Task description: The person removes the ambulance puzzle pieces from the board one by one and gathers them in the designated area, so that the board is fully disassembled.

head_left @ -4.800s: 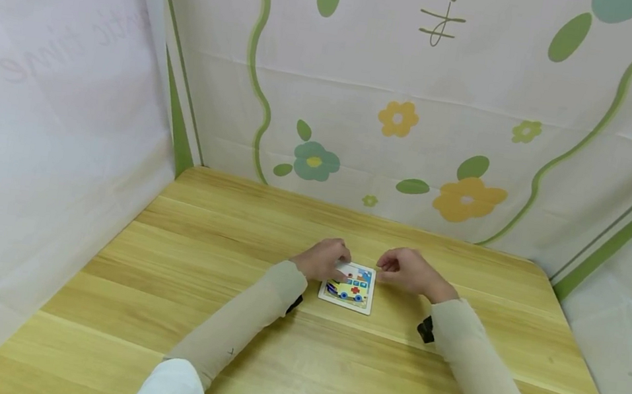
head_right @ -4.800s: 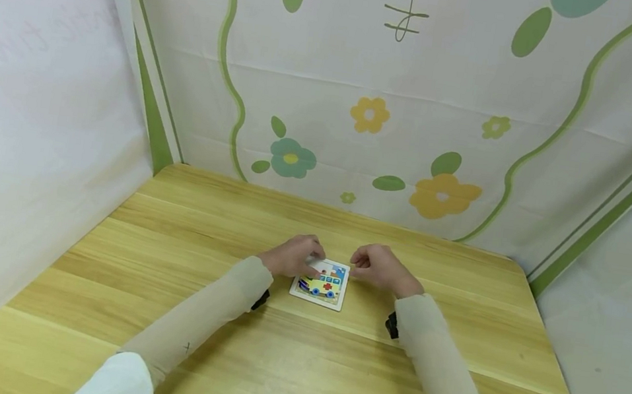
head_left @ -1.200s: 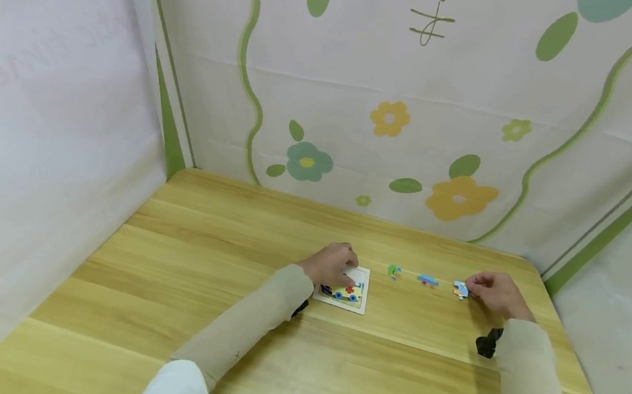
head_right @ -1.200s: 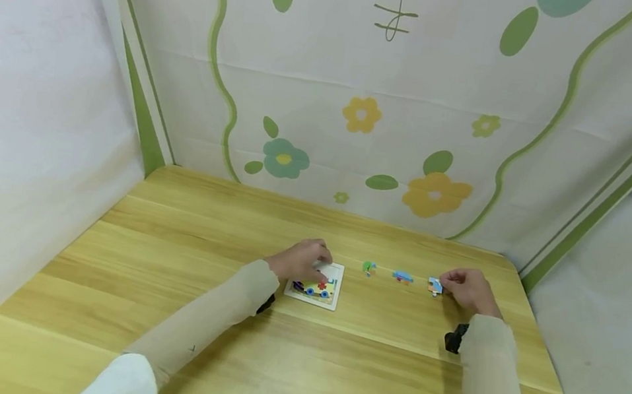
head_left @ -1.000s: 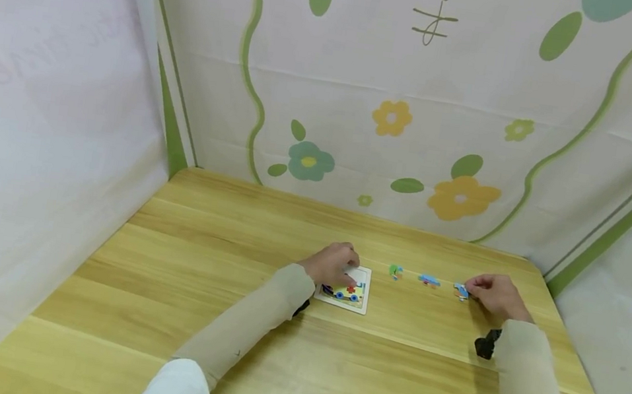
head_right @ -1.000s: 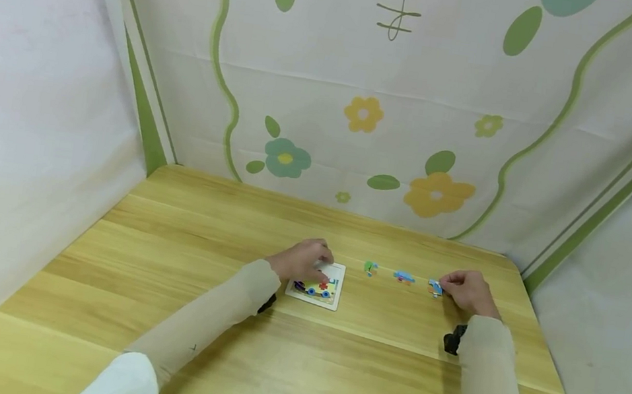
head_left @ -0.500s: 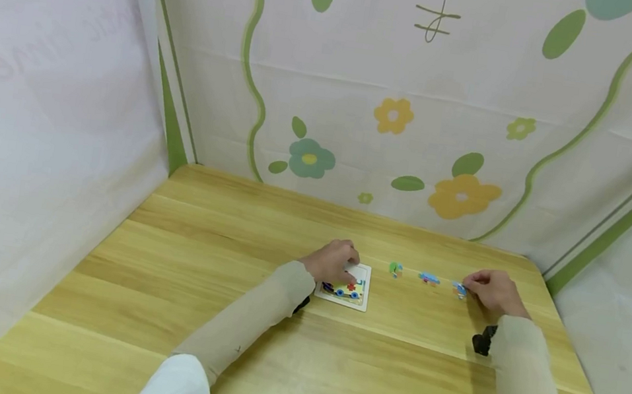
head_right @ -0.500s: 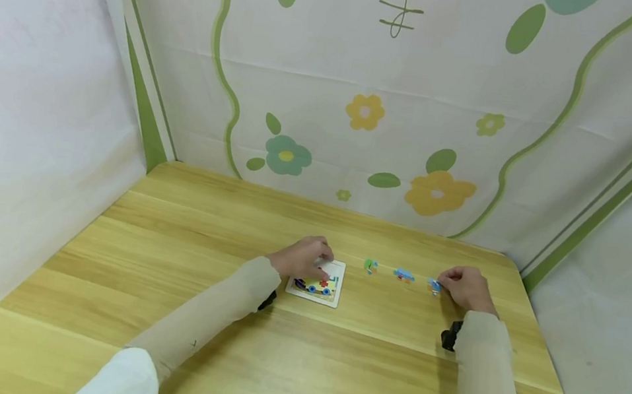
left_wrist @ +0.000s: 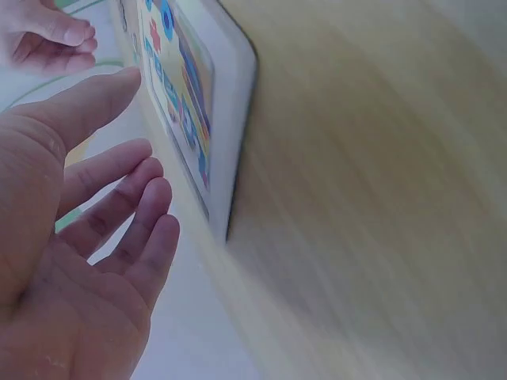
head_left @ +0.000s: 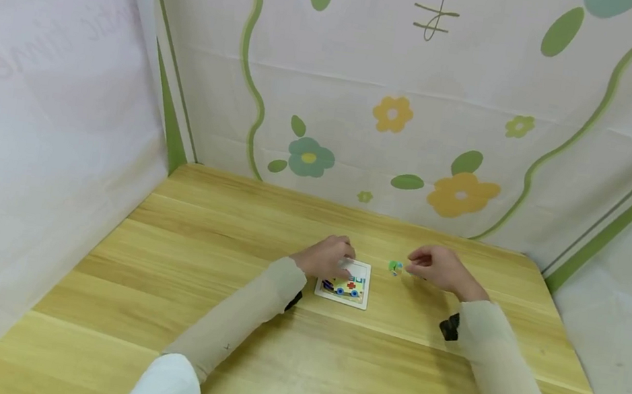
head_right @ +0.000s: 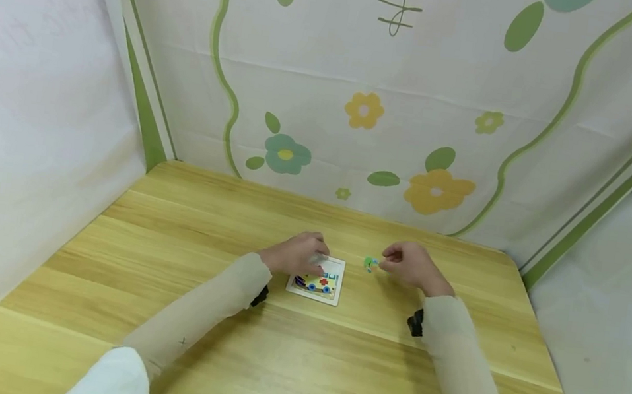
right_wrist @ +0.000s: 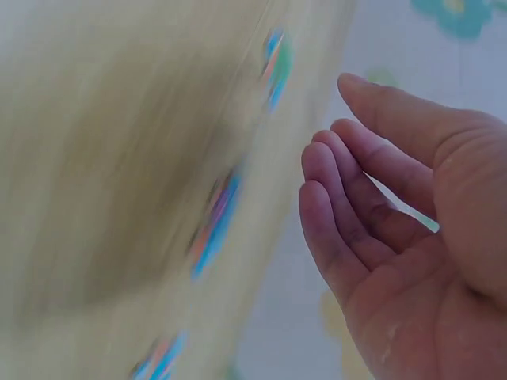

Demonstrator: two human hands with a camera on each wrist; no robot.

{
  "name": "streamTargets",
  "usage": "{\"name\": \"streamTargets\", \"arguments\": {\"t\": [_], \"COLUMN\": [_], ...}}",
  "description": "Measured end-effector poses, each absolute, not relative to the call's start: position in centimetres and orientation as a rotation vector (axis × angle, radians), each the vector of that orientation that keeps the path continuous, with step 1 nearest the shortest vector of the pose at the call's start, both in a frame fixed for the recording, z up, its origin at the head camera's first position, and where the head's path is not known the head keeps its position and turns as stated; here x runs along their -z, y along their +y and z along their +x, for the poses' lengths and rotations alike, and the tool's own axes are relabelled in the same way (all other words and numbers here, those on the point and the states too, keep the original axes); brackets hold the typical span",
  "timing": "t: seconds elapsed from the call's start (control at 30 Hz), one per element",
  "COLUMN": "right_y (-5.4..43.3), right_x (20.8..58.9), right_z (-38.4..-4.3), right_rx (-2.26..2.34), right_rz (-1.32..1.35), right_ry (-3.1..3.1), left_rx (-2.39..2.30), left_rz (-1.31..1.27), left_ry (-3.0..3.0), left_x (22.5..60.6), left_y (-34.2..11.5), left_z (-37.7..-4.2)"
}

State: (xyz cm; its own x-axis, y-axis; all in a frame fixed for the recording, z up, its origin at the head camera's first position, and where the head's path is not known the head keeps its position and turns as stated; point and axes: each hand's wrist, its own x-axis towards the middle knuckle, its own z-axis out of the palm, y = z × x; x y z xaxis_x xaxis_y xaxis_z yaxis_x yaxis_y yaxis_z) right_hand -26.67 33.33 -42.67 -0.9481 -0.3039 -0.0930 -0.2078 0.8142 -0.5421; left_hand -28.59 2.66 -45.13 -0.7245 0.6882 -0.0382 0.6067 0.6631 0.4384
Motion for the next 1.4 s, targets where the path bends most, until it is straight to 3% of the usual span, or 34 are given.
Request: {"name": "streamTargets", "arguments": {"t": [0.3,0.6,1.4], "right_y": [25.6,21.0,18.4], "right_x": [42.0,42.7,43.3], "right_z": [-27.0,-26.8,-26.0], "right_rx": [0.721,0.64,0.549], "right_rz": [-0.675,-0.837,-0.897], "right_ry": [2.733,2.619,2.653], "left_rx": [-0.538,-0.6,-0.663], "left_rz": [1.062,1.077,1.108], "left_ry": [2.659,2.623,2.621], "left_x": [44.9,44.7,45.4], "left_y": [0.4,-1.2,-2.1], "left_z": [-28.1,-27.3,-27.2]}}
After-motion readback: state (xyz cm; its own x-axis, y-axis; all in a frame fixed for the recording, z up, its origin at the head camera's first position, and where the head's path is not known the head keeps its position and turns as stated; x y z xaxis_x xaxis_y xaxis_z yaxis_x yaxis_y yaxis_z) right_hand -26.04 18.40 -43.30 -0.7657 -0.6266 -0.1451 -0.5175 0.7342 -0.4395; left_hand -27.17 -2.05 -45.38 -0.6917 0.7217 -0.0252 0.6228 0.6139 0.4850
